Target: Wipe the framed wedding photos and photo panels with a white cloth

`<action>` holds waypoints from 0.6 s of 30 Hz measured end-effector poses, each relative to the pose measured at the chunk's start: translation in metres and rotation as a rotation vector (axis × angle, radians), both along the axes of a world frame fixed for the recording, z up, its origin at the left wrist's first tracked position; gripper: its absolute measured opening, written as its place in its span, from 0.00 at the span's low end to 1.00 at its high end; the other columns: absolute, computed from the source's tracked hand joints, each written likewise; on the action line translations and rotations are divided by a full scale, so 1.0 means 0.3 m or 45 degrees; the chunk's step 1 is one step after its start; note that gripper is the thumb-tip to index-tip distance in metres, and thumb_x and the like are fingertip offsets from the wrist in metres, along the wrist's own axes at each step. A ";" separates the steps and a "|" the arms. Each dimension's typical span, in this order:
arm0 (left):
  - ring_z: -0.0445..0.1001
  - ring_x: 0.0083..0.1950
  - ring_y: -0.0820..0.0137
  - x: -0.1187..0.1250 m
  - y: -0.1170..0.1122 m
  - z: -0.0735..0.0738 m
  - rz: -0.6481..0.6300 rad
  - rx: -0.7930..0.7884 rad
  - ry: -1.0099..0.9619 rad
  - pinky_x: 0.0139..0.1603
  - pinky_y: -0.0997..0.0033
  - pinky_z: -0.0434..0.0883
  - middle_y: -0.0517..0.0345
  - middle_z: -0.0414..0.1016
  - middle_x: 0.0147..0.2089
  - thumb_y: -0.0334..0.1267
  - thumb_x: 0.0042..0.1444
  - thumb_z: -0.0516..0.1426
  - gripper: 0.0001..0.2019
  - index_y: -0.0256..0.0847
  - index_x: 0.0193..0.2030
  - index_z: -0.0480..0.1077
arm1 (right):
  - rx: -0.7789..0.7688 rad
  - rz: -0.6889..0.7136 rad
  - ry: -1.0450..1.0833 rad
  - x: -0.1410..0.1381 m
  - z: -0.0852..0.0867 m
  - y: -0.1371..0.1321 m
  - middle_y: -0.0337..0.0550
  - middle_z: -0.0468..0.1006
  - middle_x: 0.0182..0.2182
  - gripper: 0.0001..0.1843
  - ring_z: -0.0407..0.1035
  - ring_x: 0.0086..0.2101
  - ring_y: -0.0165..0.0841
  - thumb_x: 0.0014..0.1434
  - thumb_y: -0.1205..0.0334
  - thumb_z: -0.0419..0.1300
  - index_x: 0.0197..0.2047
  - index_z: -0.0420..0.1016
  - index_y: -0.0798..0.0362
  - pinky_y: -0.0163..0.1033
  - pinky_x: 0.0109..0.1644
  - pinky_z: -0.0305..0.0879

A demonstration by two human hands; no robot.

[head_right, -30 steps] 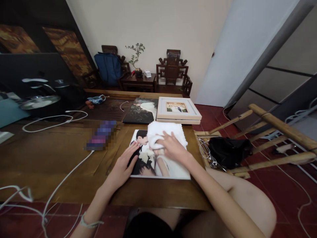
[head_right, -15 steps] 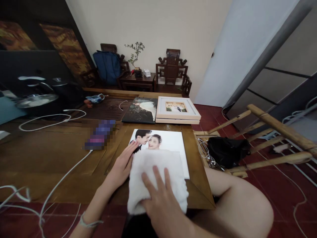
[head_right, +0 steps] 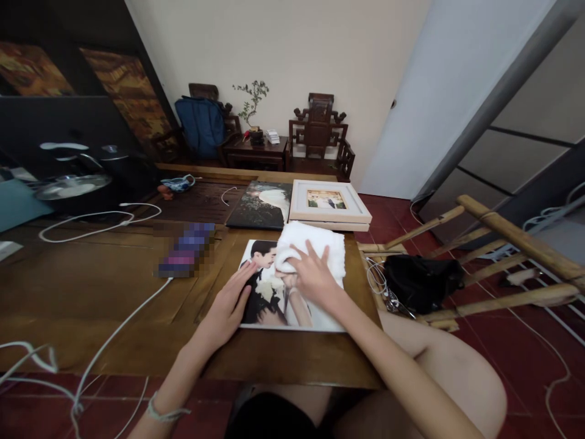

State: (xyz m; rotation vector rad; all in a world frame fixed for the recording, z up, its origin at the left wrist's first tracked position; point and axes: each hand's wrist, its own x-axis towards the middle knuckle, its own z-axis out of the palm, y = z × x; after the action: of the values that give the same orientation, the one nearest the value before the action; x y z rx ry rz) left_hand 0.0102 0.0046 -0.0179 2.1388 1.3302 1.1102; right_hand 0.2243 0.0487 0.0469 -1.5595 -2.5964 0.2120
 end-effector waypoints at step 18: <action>0.43 0.72 0.59 0.014 -0.038 0.032 -0.036 0.029 0.280 0.65 0.52 0.54 0.47 0.47 0.71 0.40 0.67 0.44 0.24 0.46 0.68 0.47 | -0.048 0.130 0.060 0.115 0.009 -0.346 0.37 0.60 0.63 0.29 0.41 0.65 0.43 0.38 0.82 0.45 0.38 0.76 0.50 0.67 0.65 0.38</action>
State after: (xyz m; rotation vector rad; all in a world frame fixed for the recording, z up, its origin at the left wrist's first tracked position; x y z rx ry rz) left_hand 0.0145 -0.0069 -0.0082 2.3441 1.3814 0.9036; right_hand 0.2586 -0.0551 0.0496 -1.4165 -2.6524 0.3045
